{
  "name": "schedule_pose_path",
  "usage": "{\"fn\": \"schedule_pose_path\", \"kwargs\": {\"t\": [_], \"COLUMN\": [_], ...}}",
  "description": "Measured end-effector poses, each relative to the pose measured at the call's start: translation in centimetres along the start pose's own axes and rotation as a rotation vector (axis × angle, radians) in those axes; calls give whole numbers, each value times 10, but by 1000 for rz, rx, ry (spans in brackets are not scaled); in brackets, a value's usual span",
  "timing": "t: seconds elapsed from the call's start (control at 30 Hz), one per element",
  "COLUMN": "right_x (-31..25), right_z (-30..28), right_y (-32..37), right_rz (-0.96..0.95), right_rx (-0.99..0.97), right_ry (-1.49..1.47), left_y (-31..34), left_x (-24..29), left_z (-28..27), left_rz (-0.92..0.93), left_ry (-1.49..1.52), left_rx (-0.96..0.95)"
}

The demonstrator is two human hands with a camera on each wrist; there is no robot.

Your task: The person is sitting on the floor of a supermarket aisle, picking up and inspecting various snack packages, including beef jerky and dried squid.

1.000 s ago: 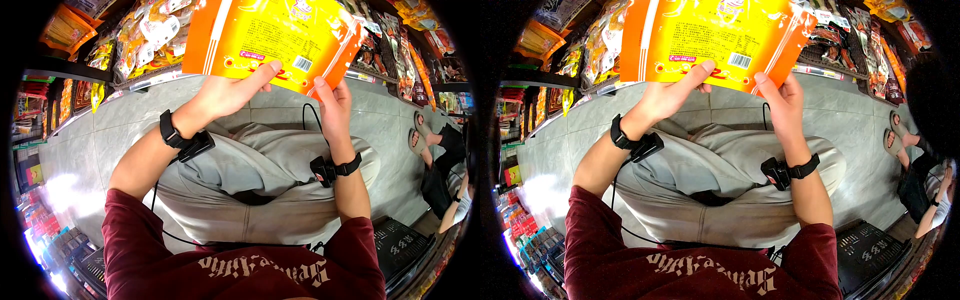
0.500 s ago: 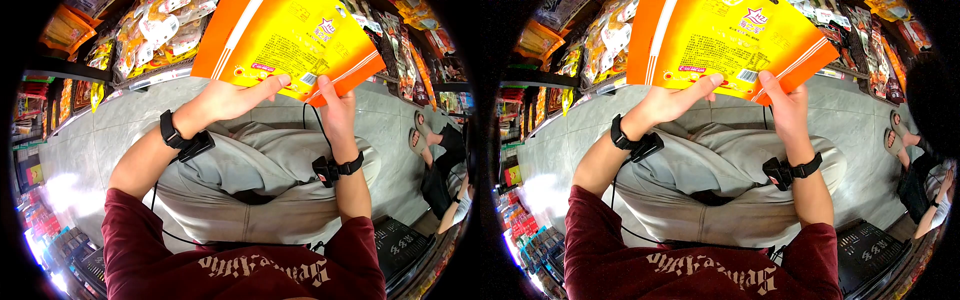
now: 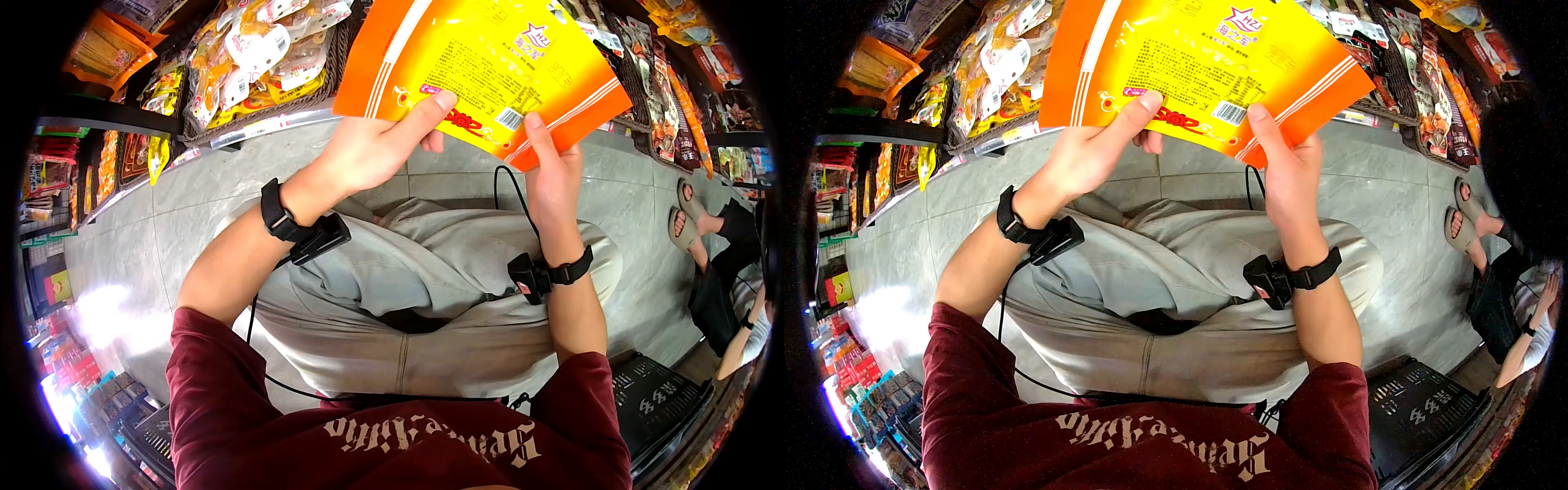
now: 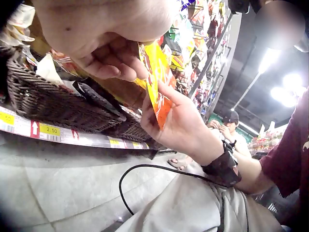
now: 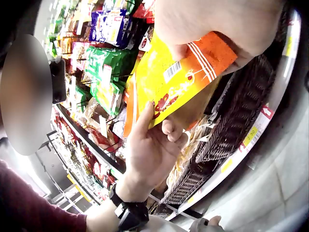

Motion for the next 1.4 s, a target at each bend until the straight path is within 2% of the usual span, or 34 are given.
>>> {"fn": "schedule_pose_path", "kwargs": {"t": [0.43,0.57,0.63,0.67,0.73,0.77,0.8,0.83,0.93,0.97,1.03,1.07,1.13,1.23,1.4], "right_x": [5,7,0,0,-1,-2,-6,-9,8,10,13,14,16,-3,0], "right_z": [-1,-4,-2,-3,-3,-1,7,12,-5,-6,-6,-6,-4,12,8], "right_y": [-5,-10,-9,-9,-7,-6,-3,1,21,21,19,18,13,11,7], "right_rz": [12,-33,-50,-50,-19,-19,-58,-97,-151,-151,-118,-117,27,92,50], "right_rx": [-10,13,30,30,-90,-90,-187,-284,-328,-328,-365,-365,-218,-165,-32], "right_ry": [-30,-26,15,15,-19,-19,-35,-51,90,90,6,7,-60,-193,-19], "left_y": [0,-3,-2,-5,-9,-9,-5,-5,-6,-4,1,1,3,3,3], "left_x": [1,6,14,12,-2,-6,4,-2,-4,-7,-9,-13,-17,-19,-12], "left_z": [-2,-4,-7,-13,-16,-16,-12,-11,-5,-6,-2,1,3,5,5], "left_rz": [5,82,147,242,238,234,206,328,512,512,420,440,444,454,498], "left_ry": [-115,-29,-65,-132,-186,-239,-239,-256,-472,-472,-577,-569,-580,-596,-588], "left_rx": [16,90,209,187,216,246,241,227,181,181,25,-7,-38,-68,-37]}}
Point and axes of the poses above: each hand's wrist, its own y-axis away from the middle knuckle, its own z-axis out of the palm, x = y × z, the point moved 2 cm from there along -y, towards the middle knuckle, and after that the axes turned 4 degrees about x, right-handed, at the moved point
